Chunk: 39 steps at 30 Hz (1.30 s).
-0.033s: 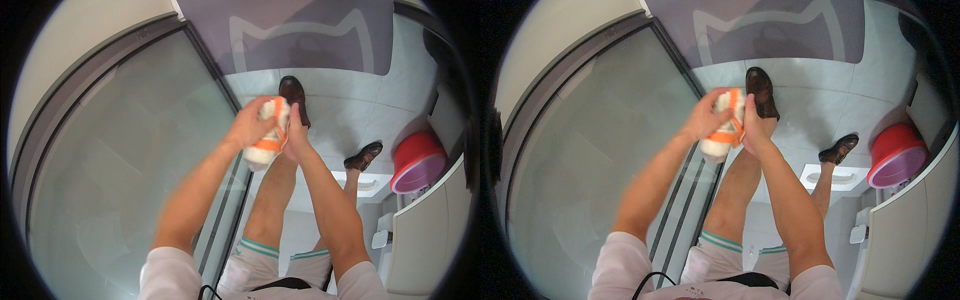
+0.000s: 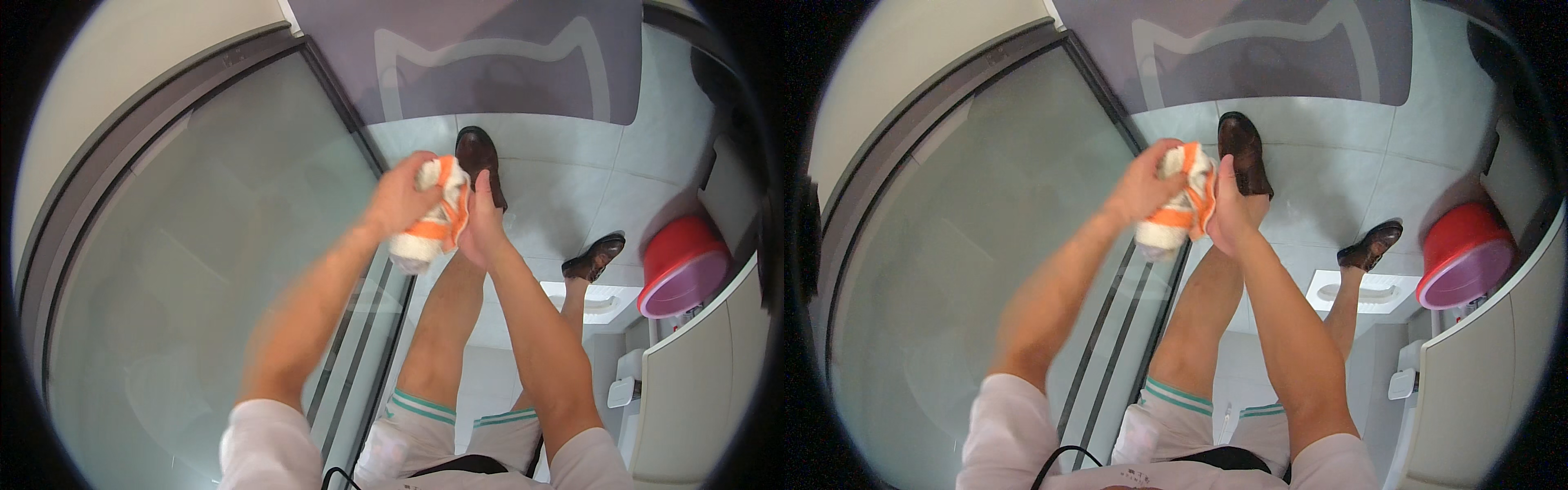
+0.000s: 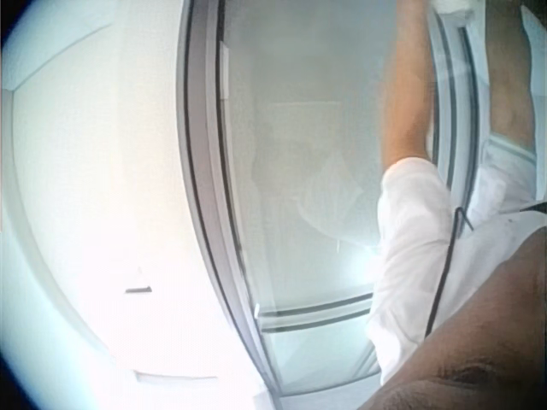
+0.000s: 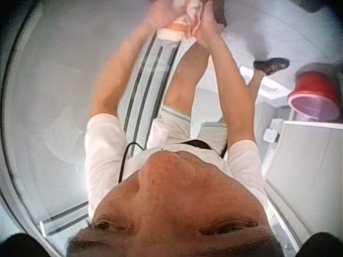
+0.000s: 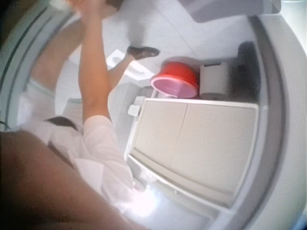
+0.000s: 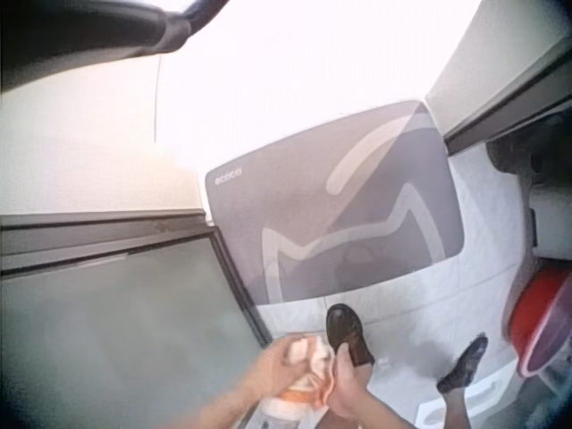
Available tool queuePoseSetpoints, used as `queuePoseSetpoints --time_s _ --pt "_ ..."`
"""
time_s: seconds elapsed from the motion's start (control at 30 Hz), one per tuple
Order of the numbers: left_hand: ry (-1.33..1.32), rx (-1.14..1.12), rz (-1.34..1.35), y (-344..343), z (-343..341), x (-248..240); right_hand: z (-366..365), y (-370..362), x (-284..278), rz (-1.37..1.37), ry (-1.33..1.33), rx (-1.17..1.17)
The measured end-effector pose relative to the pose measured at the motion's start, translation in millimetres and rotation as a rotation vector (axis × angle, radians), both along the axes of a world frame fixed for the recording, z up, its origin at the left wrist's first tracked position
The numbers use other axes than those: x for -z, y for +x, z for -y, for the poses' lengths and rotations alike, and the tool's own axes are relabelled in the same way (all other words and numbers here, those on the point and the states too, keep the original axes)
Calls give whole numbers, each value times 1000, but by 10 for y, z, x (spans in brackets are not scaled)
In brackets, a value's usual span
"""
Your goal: The person wipes the glass door of a shower stall and a floor mat with a cloth, then folds the cloth at a sink.
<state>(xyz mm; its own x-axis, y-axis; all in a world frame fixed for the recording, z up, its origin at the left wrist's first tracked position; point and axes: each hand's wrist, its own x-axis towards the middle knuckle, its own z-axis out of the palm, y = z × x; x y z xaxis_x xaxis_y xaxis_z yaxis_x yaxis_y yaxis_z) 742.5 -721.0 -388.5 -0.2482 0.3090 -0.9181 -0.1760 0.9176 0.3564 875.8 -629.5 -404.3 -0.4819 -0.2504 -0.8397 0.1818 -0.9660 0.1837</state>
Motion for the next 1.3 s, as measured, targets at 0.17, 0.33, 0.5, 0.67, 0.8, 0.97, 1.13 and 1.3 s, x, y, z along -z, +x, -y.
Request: queuePoseSetpoints --time_s 0.17,0.33,0.5,0.67,0.8,0.97,1.13,1.3 --pt "-174 827 -559 -1472 -323 243 -22 10 164 -11 171 -389" --pt "-666 1216 -742 -2057 -588 629 178 101 318 -5 156 -472" --pt "-782 1776 -615 -1057 46 974 129 273 215 -33 158 -529" --pt "-662 1321 184 509 715 431 -31 426 8 24 218 -593" --pt "-457 1452 -394 69 411 -191 -97 560 -28 -12 278 -607" --pt "-577 1370 -1283 -1719 121 -583 -83 577 -54 -2 350 -633" --pt "-659 1774 -846 -720 598 -240 -182 535 -187 -22 365 -623" --pt "-687 1419 241 550 1043 -268 -223 840 -181 -7 462 -659"
